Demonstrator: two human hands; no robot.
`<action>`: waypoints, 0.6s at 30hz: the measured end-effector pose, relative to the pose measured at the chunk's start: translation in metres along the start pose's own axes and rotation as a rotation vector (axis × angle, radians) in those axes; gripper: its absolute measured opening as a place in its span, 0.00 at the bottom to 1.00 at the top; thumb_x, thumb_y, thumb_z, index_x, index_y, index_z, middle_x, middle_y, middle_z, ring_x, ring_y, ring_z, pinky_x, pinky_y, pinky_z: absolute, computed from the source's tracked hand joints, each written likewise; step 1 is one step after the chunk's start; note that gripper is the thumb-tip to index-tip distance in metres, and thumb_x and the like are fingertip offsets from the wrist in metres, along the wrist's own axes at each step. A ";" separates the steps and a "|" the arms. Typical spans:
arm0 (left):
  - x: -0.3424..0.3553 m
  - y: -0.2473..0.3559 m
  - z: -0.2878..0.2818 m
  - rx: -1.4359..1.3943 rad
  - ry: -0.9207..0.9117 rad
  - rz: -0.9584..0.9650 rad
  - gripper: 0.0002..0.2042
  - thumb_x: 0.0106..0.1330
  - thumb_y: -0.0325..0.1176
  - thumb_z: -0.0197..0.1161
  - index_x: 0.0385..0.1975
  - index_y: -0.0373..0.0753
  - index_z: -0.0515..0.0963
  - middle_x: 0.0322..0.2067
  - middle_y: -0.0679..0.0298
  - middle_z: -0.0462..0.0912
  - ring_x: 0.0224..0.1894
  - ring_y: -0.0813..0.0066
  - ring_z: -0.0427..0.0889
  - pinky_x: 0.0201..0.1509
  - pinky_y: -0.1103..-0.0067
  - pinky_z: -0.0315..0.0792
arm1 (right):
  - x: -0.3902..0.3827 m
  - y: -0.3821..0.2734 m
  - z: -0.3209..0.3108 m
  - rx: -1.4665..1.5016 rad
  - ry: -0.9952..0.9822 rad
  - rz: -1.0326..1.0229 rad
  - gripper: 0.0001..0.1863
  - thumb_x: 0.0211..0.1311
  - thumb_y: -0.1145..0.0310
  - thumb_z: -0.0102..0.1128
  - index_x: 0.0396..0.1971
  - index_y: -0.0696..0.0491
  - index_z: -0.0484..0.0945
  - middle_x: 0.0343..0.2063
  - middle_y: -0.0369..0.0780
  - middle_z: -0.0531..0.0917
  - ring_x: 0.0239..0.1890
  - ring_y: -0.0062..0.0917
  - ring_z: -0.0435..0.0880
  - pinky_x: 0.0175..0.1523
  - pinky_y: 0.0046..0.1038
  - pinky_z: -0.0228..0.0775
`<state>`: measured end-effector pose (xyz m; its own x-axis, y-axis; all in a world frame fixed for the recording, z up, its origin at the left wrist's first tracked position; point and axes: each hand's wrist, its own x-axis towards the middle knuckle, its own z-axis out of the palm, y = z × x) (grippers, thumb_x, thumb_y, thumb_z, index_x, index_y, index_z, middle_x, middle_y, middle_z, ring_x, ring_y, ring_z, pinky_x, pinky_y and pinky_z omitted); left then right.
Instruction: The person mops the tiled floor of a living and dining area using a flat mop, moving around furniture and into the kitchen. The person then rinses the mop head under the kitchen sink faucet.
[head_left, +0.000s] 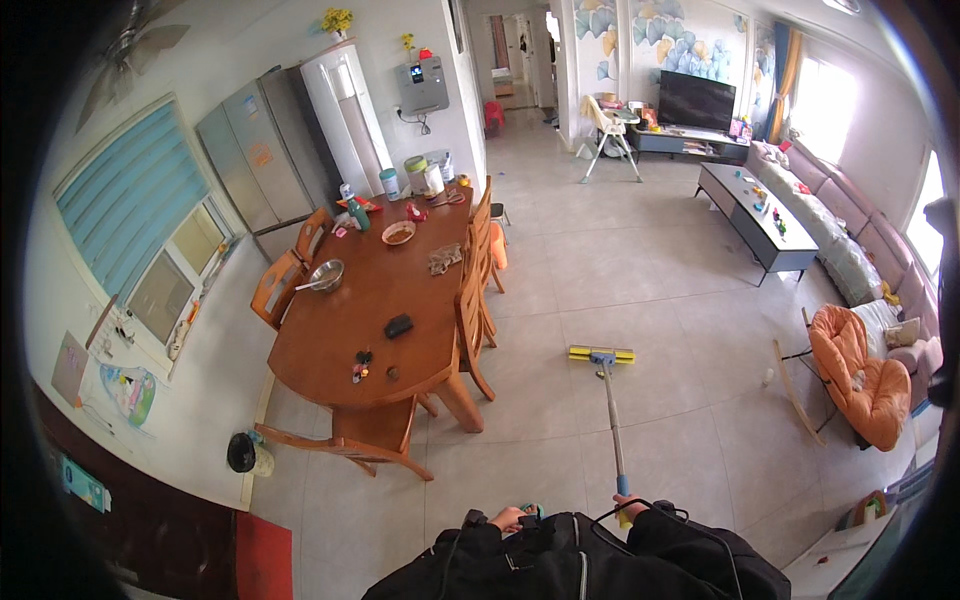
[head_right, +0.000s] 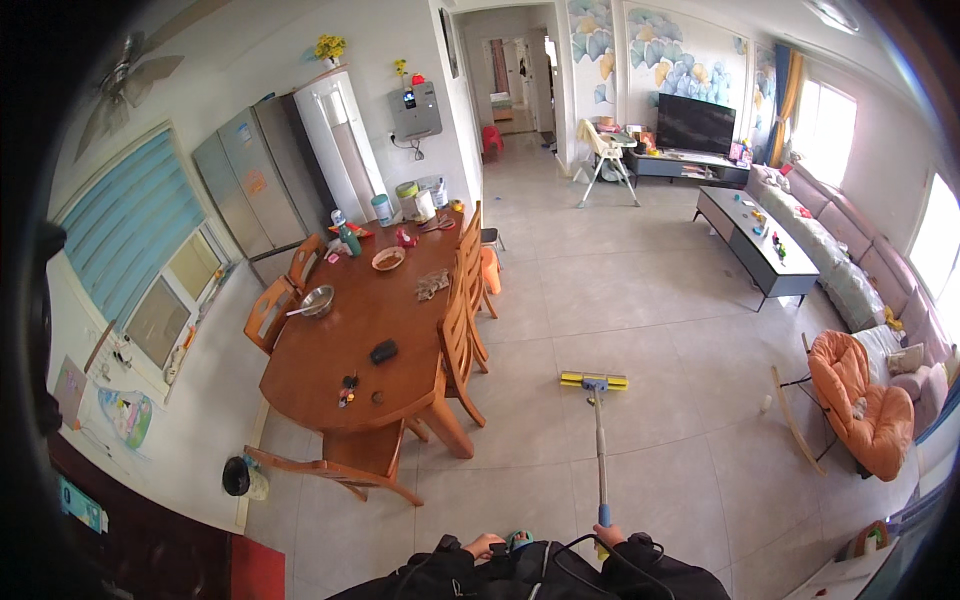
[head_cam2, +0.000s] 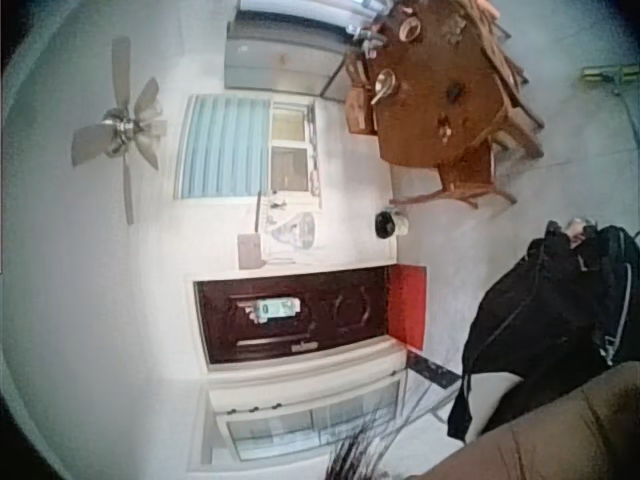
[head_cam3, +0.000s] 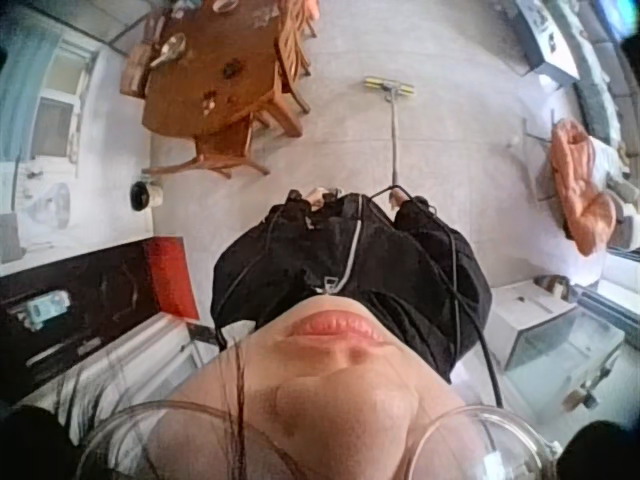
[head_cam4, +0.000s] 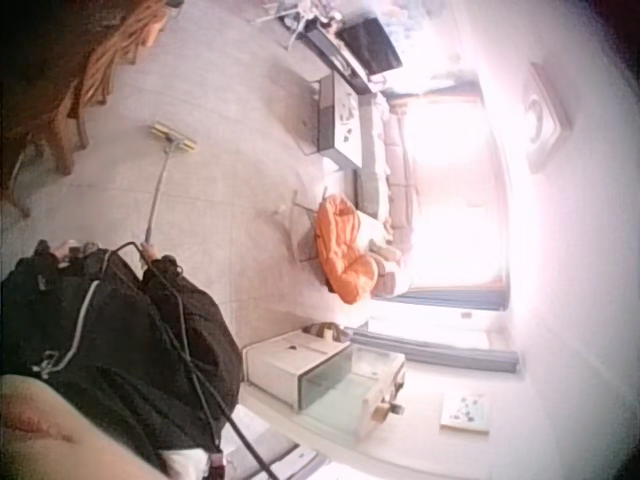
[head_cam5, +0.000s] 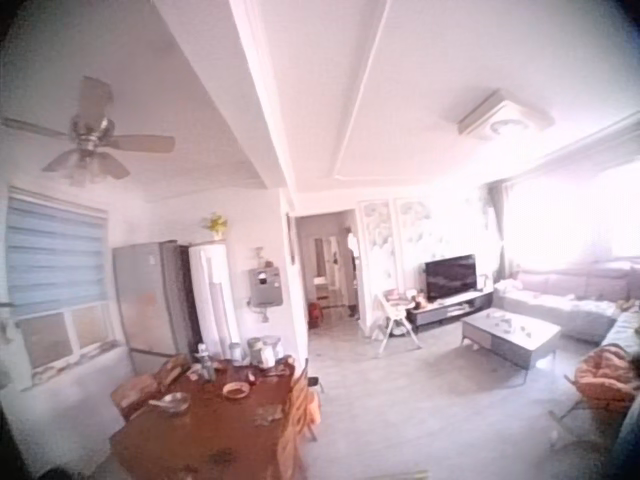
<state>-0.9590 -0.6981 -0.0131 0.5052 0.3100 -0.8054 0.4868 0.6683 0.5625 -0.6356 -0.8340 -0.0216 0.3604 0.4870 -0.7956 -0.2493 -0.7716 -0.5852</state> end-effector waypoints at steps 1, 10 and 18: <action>-0.001 -0.001 -0.001 -0.006 0.035 0.002 0.13 0.54 0.43 0.54 0.31 0.40 0.74 0.12 0.72 0.66 0.09 0.84 0.60 0.11 0.87 0.51 | 0.000 0.001 0.001 0.001 0.008 -0.004 0.14 0.45 0.65 0.52 0.14 0.62 0.68 0.10 0.42 0.73 0.11 0.30 0.75 0.17 0.31 0.67; 0.006 -0.007 -0.013 -0.010 -0.012 0.039 0.12 0.54 0.40 0.55 0.32 0.40 0.74 0.13 0.72 0.66 0.09 0.84 0.60 0.11 0.86 0.51 | 0.012 0.005 0.021 0.023 0.019 0.020 0.13 0.44 0.66 0.54 0.17 0.63 0.68 0.11 0.42 0.72 0.12 0.31 0.75 0.17 0.32 0.66; 0.016 -0.008 -0.024 0.036 -0.038 -0.024 0.11 0.54 0.42 0.54 0.31 0.42 0.74 0.16 0.70 0.73 0.12 0.85 0.68 0.12 0.88 0.59 | 0.004 0.005 0.023 0.077 0.051 0.017 0.14 0.44 0.66 0.54 0.18 0.63 0.68 0.11 0.42 0.72 0.12 0.31 0.75 0.16 0.32 0.66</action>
<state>-0.9719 -0.6820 -0.0350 0.5194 0.2674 -0.8116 0.5242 0.6504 0.5497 -0.6561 -0.8262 -0.0314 0.4004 0.4513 -0.7975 -0.3235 -0.7447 -0.5838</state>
